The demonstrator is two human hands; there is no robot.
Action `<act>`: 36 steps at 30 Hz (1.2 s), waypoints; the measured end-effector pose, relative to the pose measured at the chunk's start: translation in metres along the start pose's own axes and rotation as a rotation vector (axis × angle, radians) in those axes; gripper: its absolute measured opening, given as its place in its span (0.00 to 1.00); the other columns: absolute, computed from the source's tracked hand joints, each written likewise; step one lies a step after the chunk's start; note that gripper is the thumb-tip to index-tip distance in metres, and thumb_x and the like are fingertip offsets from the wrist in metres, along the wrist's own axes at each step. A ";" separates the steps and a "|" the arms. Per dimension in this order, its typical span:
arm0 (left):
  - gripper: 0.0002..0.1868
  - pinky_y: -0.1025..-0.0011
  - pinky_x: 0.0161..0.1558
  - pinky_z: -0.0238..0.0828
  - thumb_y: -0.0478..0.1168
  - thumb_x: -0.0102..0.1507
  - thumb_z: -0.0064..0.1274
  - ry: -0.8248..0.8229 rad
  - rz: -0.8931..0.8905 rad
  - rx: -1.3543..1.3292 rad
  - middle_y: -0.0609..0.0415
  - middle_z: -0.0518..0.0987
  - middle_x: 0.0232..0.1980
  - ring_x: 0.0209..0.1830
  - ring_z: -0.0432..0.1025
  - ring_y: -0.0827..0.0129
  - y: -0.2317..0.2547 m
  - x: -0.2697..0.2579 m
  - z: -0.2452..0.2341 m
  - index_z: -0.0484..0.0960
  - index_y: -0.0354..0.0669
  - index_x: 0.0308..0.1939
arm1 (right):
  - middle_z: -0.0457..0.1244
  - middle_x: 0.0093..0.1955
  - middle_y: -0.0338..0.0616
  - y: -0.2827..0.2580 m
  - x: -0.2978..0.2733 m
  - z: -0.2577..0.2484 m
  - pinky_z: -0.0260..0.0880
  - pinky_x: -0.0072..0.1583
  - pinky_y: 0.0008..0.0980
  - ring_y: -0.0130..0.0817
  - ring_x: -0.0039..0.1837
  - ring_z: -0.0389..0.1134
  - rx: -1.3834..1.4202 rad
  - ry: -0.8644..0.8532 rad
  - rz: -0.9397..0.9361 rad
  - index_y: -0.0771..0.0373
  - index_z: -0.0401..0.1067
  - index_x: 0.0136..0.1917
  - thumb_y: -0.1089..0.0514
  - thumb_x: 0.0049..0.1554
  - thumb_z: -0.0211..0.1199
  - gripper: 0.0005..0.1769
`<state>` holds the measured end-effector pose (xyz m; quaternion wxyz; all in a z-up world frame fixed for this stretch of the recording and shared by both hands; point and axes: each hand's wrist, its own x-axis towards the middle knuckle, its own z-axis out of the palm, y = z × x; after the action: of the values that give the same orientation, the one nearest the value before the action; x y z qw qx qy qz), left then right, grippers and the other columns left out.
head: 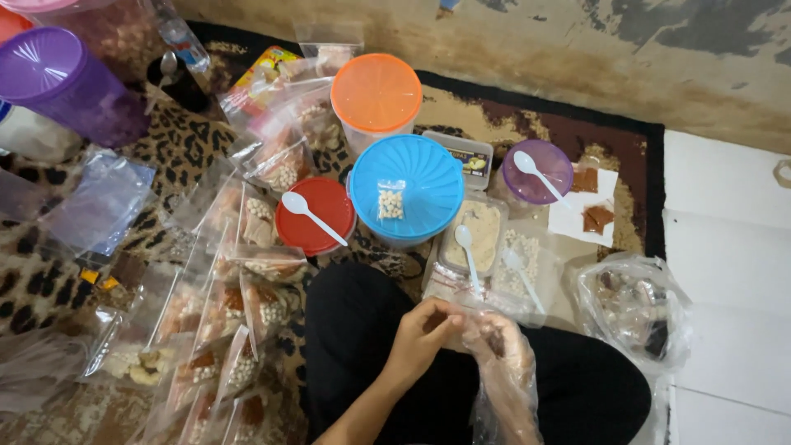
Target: A person sitting on the floor is portioning various snacks from large containers into small plastic bags using their hands and a spoon.
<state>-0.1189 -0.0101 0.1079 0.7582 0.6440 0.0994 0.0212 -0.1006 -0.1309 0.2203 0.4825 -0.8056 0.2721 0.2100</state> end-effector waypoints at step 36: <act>0.21 0.80 0.36 0.71 0.39 0.59 0.65 -0.034 -0.315 0.090 0.62 0.76 0.40 0.32 0.68 0.77 -0.044 0.099 -0.016 0.78 0.51 0.55 | 0.69 0.60 0.42 0.089 0.120 0.033 0.71 0.53 0.35 0.34 0.49 0.71 -0.114 0.093 -0.807 0.57 0.72 0.59 0.48 0.60 0.60 0.17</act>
<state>-0.0292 0.0138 0.0497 0.7240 0.6541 0.1874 -0.1133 -0.0685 -0.1639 0.0740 0.4680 -0.8817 -0.0564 -0.0179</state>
